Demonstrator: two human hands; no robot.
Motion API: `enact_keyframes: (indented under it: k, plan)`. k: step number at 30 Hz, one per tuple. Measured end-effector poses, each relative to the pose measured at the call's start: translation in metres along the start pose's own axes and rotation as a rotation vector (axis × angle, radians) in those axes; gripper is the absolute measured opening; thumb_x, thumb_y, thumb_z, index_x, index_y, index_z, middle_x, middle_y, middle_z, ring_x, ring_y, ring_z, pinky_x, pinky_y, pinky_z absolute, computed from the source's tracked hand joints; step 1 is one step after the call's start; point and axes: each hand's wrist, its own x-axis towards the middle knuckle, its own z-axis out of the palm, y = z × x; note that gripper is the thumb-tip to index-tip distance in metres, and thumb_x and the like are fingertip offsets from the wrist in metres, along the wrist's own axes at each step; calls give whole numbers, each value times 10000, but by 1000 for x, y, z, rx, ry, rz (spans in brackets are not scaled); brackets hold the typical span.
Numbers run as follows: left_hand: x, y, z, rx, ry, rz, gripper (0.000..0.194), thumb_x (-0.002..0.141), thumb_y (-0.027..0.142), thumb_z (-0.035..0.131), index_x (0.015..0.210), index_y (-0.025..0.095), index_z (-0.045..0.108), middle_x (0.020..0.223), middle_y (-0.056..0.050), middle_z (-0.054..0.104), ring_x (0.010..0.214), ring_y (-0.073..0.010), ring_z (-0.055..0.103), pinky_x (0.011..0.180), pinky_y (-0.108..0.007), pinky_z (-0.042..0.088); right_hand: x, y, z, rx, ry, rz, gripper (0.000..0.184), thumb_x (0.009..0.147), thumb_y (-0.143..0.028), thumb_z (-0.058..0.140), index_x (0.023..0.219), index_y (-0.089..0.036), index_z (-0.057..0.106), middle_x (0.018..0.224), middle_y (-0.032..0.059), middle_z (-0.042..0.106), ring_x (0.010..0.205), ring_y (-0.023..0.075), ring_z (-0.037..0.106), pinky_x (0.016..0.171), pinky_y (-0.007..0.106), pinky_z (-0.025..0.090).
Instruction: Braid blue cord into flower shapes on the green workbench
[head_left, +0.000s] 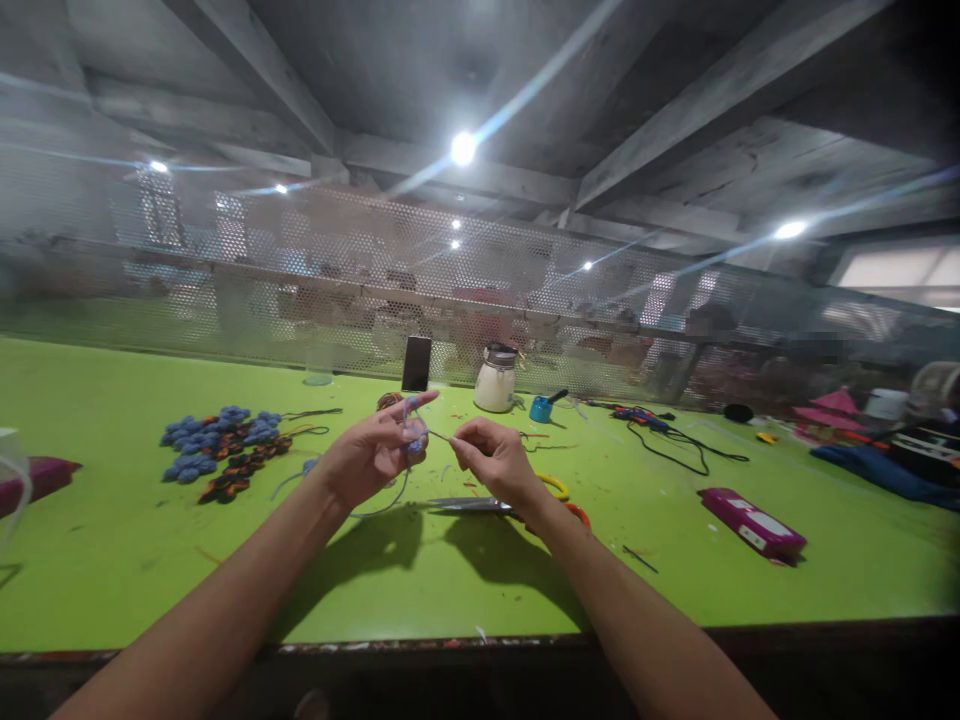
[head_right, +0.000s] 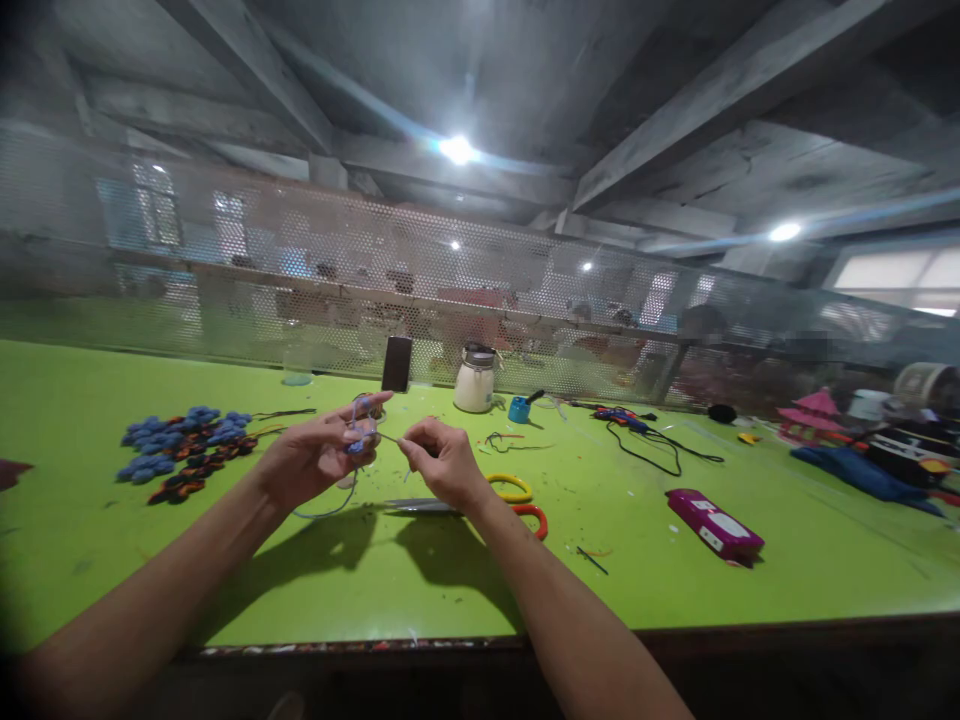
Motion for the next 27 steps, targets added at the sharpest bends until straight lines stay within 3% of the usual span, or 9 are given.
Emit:
enact_keyframes:
  k: [7, 11, 16, 23, 27]
  plan:
    - [1, 1, -5, 9, 32, 15, 472, 675, 24, 578, 1139, 109, 594, 730, -26, 584, 611, -89, 511, 595, -215, 440, 2, -1, -4, 16, -60, 22, 218, 791, -357, 595, 731, -147, 579, 543, -14, 520, 471, 81, 452, 454, 213, 362]
    - [4, 0, -10, 41, 47, -19, 448, 637, 30, 602, 1080, 88, 639, 730, -42, 589, 638, -92, 514, 627, -209, 440, 0, -4, -3, 191, -130, 127, 220, 780, -356, 614, 743, -144, 569, 508, -31, 532, 365, 43, 354, 360, 184, 264]
    - [6, -7, -8, 276, 48, -35, 447, 625, 44, 651, 1066, 121, 659, 720, -20, 578, 637, -88, 506, 632, -216, 401, -1, -5, 3, 437, -120, 238, 229, 753, -357, 645, 759, -154, 539, 500, -39, 543, 344, 39, 342, 323, 168, 201]
    - [4, -15, 1, 474, -34, 48, 771, 644, 99, 695, 1344, 250, 408, 755, 0, 582, 689, -121, 532, 667, -265, 384, 1, 0, 4, 486, -81, 300, 263, 713, -376, 676, 776, -156, 549, 527, -33, 563, 364, 47, 382, 333, 170, 239]
    - [7, -17, -2, 511, -29, 69, 804, 619, 111, 719, 1345, 246, 399, 778, -8, 587, 713, -146, 562, 687, -295, 399, 2, 0, 3, 472, -89, 305, 305, 700, -358, 687, 910, -157, 595, 538, -34, 574, 369, 47, 392, 344, 172, 247]
